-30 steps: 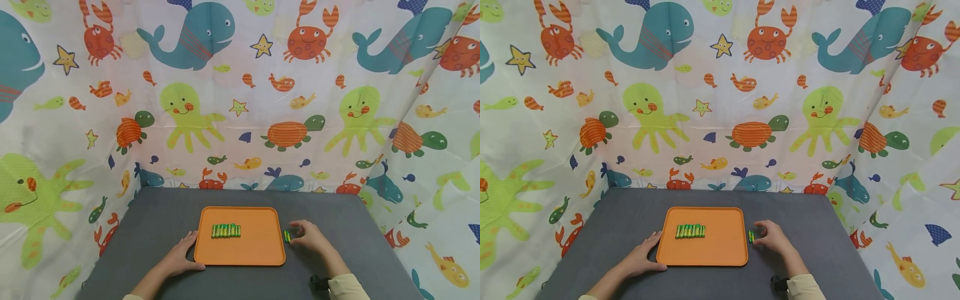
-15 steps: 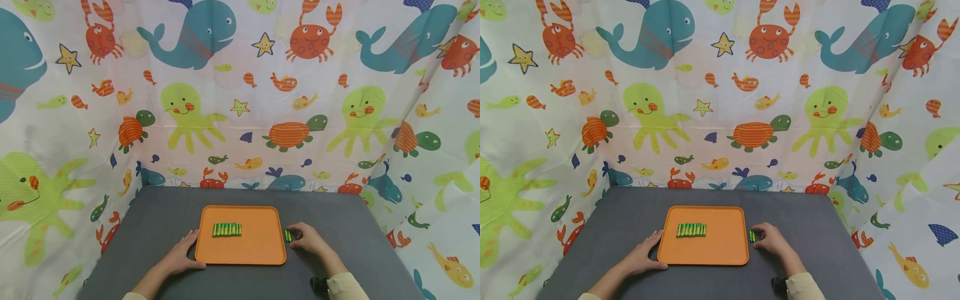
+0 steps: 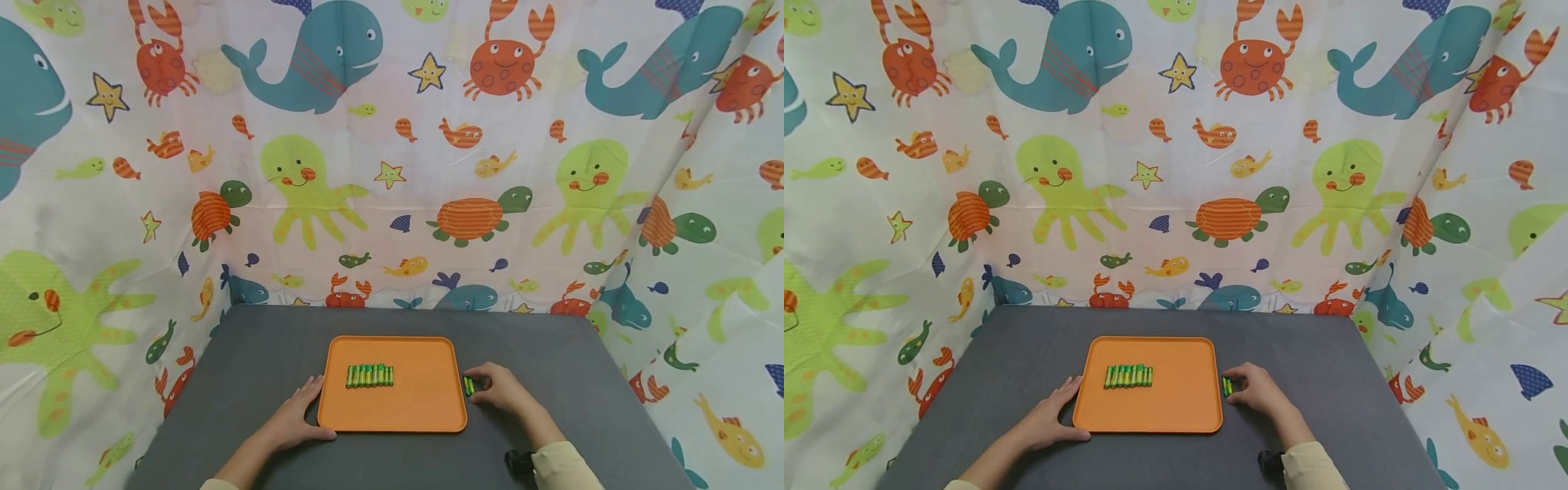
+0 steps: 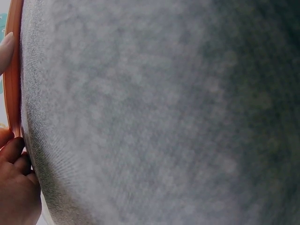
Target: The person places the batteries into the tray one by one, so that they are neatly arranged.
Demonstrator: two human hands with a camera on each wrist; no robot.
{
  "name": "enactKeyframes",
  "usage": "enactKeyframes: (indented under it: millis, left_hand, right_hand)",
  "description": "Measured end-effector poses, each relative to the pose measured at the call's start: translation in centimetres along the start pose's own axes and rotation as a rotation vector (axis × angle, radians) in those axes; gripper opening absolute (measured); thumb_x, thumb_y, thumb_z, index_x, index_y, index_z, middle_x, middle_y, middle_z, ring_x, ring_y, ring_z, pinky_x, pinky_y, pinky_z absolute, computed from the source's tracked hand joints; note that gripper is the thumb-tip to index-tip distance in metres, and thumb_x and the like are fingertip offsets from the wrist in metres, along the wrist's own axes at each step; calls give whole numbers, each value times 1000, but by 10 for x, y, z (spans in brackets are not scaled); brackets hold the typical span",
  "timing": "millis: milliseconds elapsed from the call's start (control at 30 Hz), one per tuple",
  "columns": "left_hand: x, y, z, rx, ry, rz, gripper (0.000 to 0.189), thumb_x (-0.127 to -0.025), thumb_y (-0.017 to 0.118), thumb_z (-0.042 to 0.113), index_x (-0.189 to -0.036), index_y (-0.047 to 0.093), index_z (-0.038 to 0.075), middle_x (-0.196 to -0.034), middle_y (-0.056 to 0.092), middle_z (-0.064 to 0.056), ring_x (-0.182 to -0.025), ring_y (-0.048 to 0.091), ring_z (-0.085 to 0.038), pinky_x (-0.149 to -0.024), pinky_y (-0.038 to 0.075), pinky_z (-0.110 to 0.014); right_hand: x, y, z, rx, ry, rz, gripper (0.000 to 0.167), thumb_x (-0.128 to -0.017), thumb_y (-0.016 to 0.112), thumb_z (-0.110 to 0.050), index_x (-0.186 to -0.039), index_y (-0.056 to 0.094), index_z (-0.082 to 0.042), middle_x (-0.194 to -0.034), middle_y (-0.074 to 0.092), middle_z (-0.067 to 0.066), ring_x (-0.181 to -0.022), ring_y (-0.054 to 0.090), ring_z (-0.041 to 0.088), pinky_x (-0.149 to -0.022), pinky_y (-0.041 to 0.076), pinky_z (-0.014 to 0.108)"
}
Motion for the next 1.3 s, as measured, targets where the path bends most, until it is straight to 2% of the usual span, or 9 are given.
enactKeyframes:
  millis: [233,367,567,700,900,1300]
  left_hand:
    - [2,-1,0,7,-6,-2,120,-72,84,61,-163,22,14,-168,23,-11,-156,15,-37,-120,17,-67]
    - [4,0,1,1,10,-2,120,-72,84,60,-162,22,11,-167,23,-13,-155,16,-39,-119,17,-68]
    - [5,1,1,12,-6,-8,119,-72,84,60,-162,22,12,-167,23,-12,-155,15,-37,-120,16,-66]
    - [4,0,1,18,-10,-4,119,-73,84,60,-162,22,12,-167,23,-12,-156,15,-37,-120,16,-66]
    - [4,0,-1,12,3,-3,119,-73,83,61,-162,22,12,-167,23,-12,-156,15,-37,-121,16,-66]
    - [1,1,0,18,4,-7,119,-73,84,60,-162,22,13,-168,22,-12,-155,15,-38,-120,15,-67]
  right_hand:
    - [2,-2,4,-1,36,7,46,-76,88,-8,-119,72,-4,-94,63,6,-73,52,14,-59,44,25]
    - [3,-3,7,14,50,21,45,-76,89,-11,-117,72,-4,-93,63,5,-76,54,14,-61,46,26]
    - [6,-10,11,-8,95,53,46,-74,90,-16,-114,72,-3,-91,65,5,-75,56,13,-61,47,27]
    - [5,-16,8,-30,100,88,46,-75,89,-16,-115,72,-3,-96,68,6,-78,59,13,-61,49,26]
    - [5,-22,-10,-53,67,99,49,-79,87,-20,-121,70,-2,-106,68,7,-83,62,14,-63,51,26]
    - [-9,-21,-57,-49,-16,101,43,-83,85,-17,-120,70,-2,-101,67,9,-80,61,14,-62,51,26]
Point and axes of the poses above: each hand's wrist, its own x-axis away from the middle knuckle, its own y-axis out of the palm, z = x × y, the point moved 10 cm from there along -x, towards the middle knuckle
